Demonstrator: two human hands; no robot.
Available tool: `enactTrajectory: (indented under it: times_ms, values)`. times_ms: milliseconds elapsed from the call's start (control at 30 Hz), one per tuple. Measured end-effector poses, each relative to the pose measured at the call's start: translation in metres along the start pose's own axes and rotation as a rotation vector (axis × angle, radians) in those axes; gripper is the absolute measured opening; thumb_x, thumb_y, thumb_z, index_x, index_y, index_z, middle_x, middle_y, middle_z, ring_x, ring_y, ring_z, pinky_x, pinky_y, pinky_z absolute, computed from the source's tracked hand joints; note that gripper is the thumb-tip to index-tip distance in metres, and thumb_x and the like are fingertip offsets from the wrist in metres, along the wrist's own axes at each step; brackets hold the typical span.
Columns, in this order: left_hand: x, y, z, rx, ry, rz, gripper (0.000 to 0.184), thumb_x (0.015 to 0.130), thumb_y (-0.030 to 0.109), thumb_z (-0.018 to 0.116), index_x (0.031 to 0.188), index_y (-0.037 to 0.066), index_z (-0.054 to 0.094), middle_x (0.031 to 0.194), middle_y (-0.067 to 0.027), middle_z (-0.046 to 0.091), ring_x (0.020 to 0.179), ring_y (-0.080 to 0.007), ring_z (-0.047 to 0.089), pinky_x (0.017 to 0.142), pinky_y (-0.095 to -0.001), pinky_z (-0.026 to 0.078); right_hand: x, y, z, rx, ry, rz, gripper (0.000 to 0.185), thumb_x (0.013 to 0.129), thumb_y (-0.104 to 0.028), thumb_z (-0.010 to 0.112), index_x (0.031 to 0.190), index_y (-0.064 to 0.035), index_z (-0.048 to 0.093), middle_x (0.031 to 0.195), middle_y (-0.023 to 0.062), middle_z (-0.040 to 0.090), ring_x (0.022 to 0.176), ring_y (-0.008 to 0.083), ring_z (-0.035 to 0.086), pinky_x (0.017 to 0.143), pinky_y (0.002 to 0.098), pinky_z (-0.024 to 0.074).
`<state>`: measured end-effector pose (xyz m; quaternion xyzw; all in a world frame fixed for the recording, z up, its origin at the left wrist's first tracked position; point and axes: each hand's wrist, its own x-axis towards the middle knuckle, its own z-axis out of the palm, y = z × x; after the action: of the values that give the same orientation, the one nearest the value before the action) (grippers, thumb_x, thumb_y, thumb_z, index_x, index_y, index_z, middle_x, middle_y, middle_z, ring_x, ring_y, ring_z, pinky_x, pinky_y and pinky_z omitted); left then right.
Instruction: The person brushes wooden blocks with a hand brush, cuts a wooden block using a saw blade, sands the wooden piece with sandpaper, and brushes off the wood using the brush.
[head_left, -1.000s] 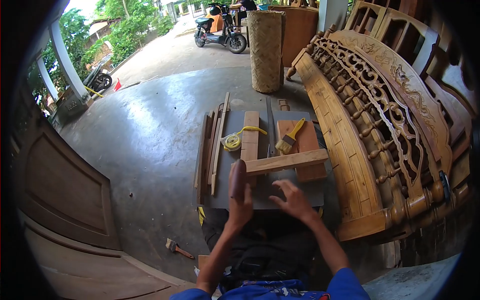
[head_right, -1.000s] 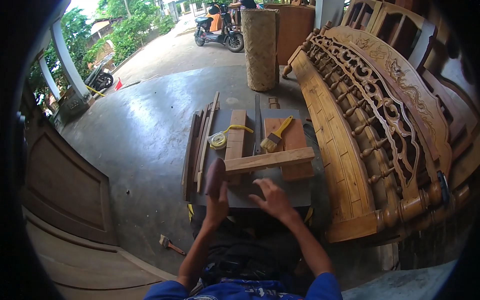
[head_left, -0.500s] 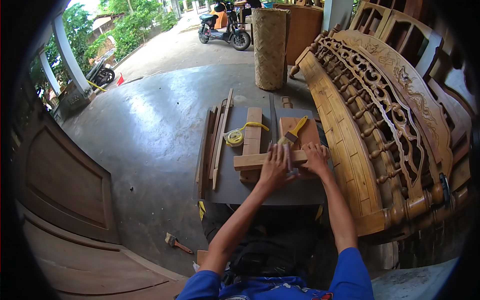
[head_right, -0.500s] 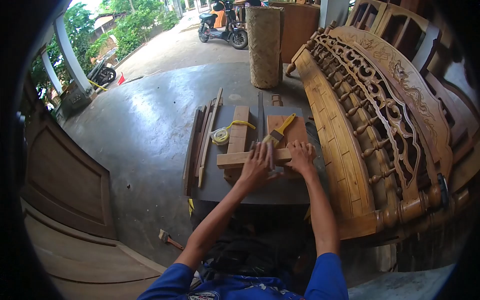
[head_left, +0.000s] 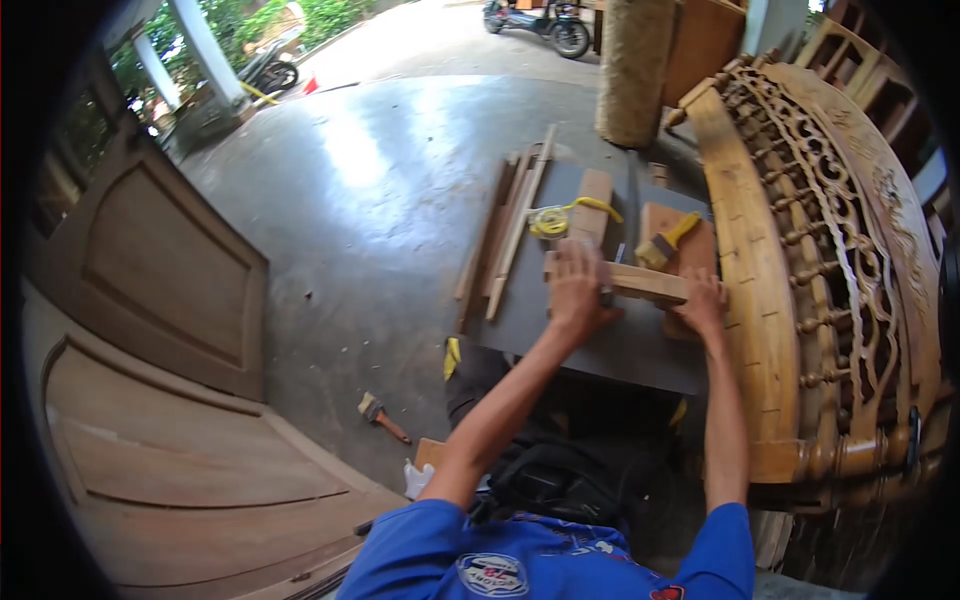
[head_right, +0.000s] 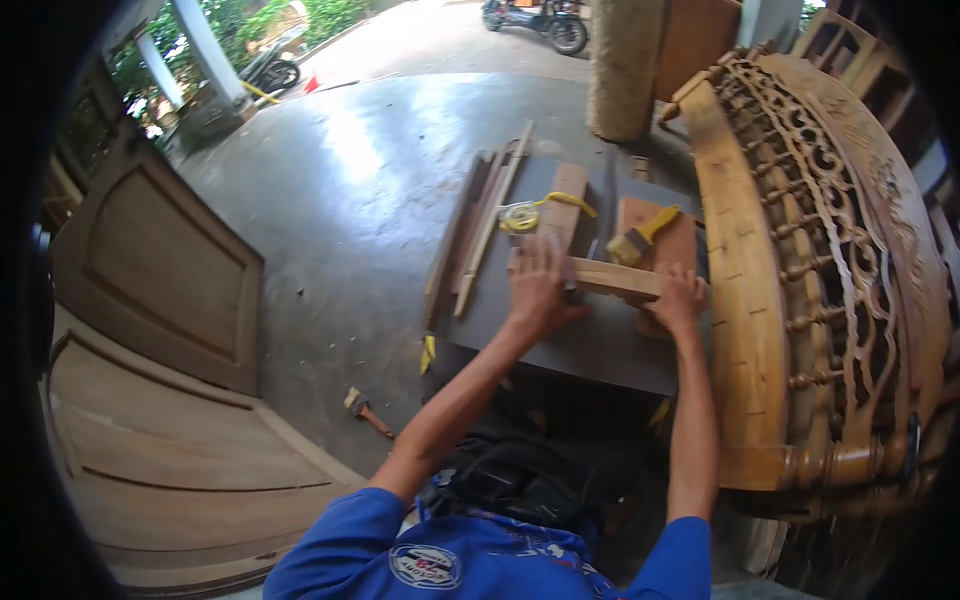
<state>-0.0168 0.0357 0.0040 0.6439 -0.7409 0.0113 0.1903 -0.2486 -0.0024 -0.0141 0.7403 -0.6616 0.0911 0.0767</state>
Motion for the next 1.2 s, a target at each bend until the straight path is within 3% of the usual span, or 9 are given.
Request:
enactTrajectory:
  times_ms: [300,500,600,733,833,1000,1067,1167,1200]
  values:
    - [0.005,0.060,0.059,-0.178,0.115,0.278,0.111,0.055,0.058,0.072,0.135,-0.003,0.025,0.139,-0.0285,0.023,0.131,-0.0403,0.019,0.109,-0.0460,0.011,0.004,0.020,0.025,-0.060,0.041,-0.077,0.065,0.056,-0.041,0.077,0.107,-0.0122,0.050,0.103,0.0076,0.051,0.099,0.0275,0.048,0.089,0.0446,0.0322]
    - [-0.004,-0.010,0.010,-0.025,0.002,-0.159,0.117,0.052,0.053,0.077,0.139,0.002,0.018,0.143,-0.0240,0.017,0.133,-0.0390,0.014,0.110,-0.0452,0.010,-0.003,0.000,0.001,-0.009,0.049,-0.054,0.067,0.055,-0.045,0.077,0.108,-0.0111,0.052,0.100,0.0082,0.051,0.098,0.0271,0.049,0.086,0.0444,0.0337]
    - [0.002,0.000,0.007,0.031,-0.074,-0.165,0.119,0.050,0.053,0.078,0.139,0.002,0.016,0.143,-0.0229,0.016,0.133,-0.0387,0.013,0.110,-0.0451,0.010,-0.004,-0.003,0.010,-0.051,0.080,-0.057,0.061,0.055,-0.047,0.076,0.099,-0.0097,0.056,0.095,0.0089,0.054,0.094,0.0283,0.052,0.081,0.0433,0.0387]
    - [0.003,0.048,0.024,-0.010,-0.020,0.024,0.119,0.049,0.048,0.079,0.138,0.002,0.017,0.140,-0.0227,0.024,0.133,-0.0372,0.018,0.110,-0.0448,0.013,-0.008,-0.003,-0.004,-0.032,0.082,-0.027,0.055,0.053,-0.037,0.079,0.095,-0.0097,0.057,0.094,0.0108,0.056,0.094,0.0287,0.053,0.080,0.0430,0.0406]
    - [0.000,0.077,0.050,-0.023,0.080,0.199,0.110,0.052,0.048,0.078,0.137,0.003,0.024,0.139,-0.0227,0.025,0.132,-0.0381,0.019,0.109,-0.0448,0.014,-0.005,0.012,0.018,-0.074,0.129,-0.012,0.063,0.056,-0.044,0.077,0.104,-0.0101,0.054,0.103,0.0094,0.054,0.101,0.0279,0.050,0.085,0.0429,0.0350]
    - [0.001,0.027,0.037,0.077,0.052,0.362,0.112,0.050,0.044,0.079,0.136,0.002,0.023,0.137,-0.0190,0.030,0.130,-0.0365,0.023,0.110,-0.0442,0.014,-0.008,-0.003,-0.001,0.030,0.052,0.015,0.068,0.057,-0.051,0.074,0.108,-0.0106,0.053,0.102,0.0095,0.053,0.101,0.0291,0.049,0.086,0.0438,0.0332]
    - [0.012,-0.008,0.004,0.082,-0.039,0.081,0.113,0.050,0.049,0.079,0.137,0.003,0.024,0.137,-0.0190,0.030,0.130,-0.0368,0.022,0.110,-0.0445,0.011,-0.008,-0.008,-0.005,0.017,0.089,0.031,0.069,0.057,-0.053,0.074,0.108,-0.0105,0.053,0.101,0.0093,0.053,0.101,0.0287,0.048,0.086,0.0438,0.0318]
    - [0.009,-0.007,-0.006,0.185,-0.066,-0.076,0.114,0.050,0.051,0.079,0.135,0.000,0.023,0.137,-0.0206,0.029,0.131,-0.0378,0.020,0.109,-0.0446,0.017,-0.013,-0.011,-0.003,0.055,0.091,0.041,0.068,0.057,-0.052,0.075,0.107,-0.0109,0.053,0.102,0.0071,0.054,0.101,0.0280,0.048,0.087,0.0440,0.0312]
    - [0.008,0.000,-0.003,0.126,-0.049,0.083,0.114,0.050,0.052,0.079,0.135,0.000,0.023,0.137,-0.0209,0.029,0.131,-0.0383,0.021,0.108,-0.0450,0.019,-0.012,-0.011,-0.005,0.069,0.065,0.042,0.068,0.057,-0.051,0.075,0.108,-0.0113,0.053,0.103,0.0063,0.054,0.101,0.0279,0.048,0.088,0.0441,0.0310]
